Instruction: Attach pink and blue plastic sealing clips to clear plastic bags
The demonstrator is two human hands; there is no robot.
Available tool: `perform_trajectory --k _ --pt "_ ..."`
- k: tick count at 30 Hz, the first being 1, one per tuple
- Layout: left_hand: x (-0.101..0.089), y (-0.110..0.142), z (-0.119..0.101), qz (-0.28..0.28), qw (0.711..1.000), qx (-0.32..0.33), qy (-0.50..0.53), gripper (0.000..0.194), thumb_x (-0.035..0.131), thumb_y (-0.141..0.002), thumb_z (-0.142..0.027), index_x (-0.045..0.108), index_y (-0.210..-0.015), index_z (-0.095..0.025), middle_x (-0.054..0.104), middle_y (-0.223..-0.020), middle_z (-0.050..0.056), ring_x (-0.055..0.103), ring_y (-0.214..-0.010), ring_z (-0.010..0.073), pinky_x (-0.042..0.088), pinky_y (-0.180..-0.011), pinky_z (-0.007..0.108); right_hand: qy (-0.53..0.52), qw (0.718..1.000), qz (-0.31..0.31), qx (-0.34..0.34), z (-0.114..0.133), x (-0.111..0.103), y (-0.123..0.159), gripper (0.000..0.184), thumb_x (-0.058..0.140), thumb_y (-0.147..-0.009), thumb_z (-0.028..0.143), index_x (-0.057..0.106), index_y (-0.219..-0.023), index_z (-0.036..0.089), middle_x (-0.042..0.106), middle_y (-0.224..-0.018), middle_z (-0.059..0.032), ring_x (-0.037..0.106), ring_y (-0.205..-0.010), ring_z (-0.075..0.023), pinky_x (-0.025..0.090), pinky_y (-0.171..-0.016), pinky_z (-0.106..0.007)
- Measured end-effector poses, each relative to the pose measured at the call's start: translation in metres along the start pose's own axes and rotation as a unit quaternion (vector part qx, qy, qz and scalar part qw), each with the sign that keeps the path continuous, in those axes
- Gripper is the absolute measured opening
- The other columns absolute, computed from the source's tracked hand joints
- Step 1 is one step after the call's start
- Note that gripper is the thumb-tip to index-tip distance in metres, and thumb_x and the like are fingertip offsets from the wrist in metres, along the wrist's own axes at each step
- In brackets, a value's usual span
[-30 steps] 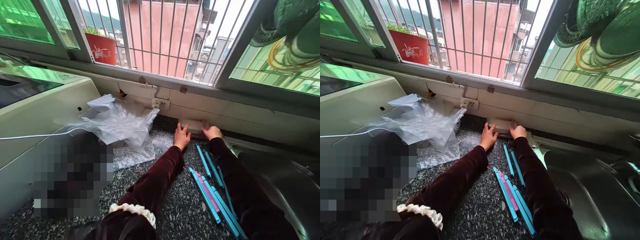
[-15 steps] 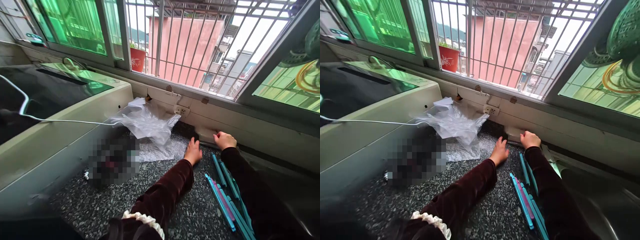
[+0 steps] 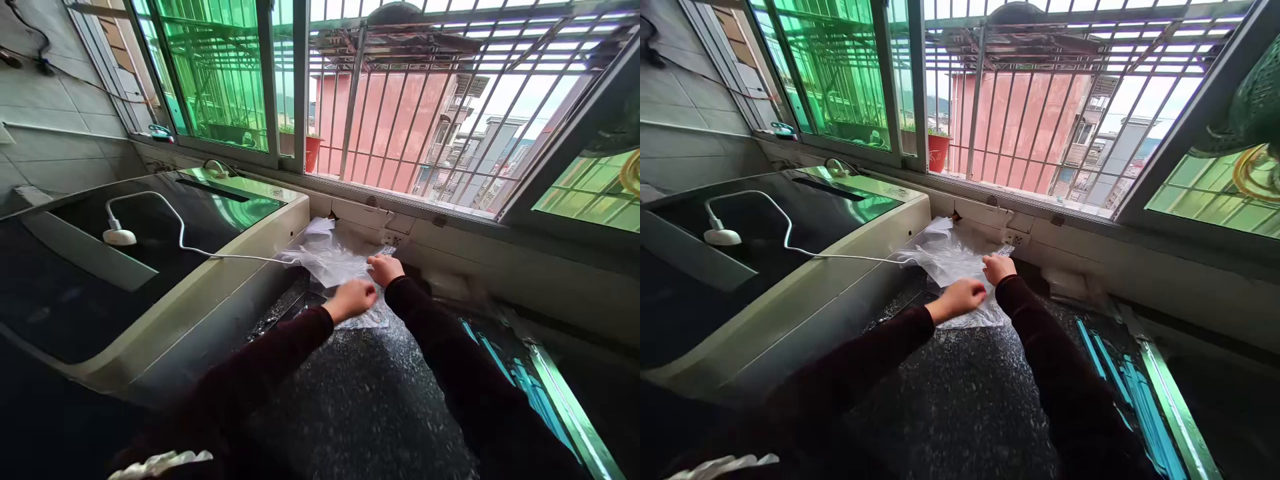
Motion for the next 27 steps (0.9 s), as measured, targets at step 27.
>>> perform_trajectory --k 27 --pt "0.014 0.025 0.018 -0.138 0.96 0.137 -0.201 0.021 0.045 -0.08 -0.018 0.066 -0.079 -0.016 0.059 -0.074 0.01 0.054 -0.073 0.0213 0.034 -0.066 0.034 -0.075 0.96 -0.267 -0.045 -0.028 0.005 0.224 0.02 0.047 -0.085 0.022 0.063 -0.073 0.018 0.06 -0.072 -0.0043 0.054 -0.069 -0.0137 0.039 -0.064 -0.022"
Point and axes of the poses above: each hand's wrist, its own y-axis away from the middle knuckle, its own x-axis out of the palm, z = x × y, the point moved 3 cm from there along -y, towards the middle knuckle
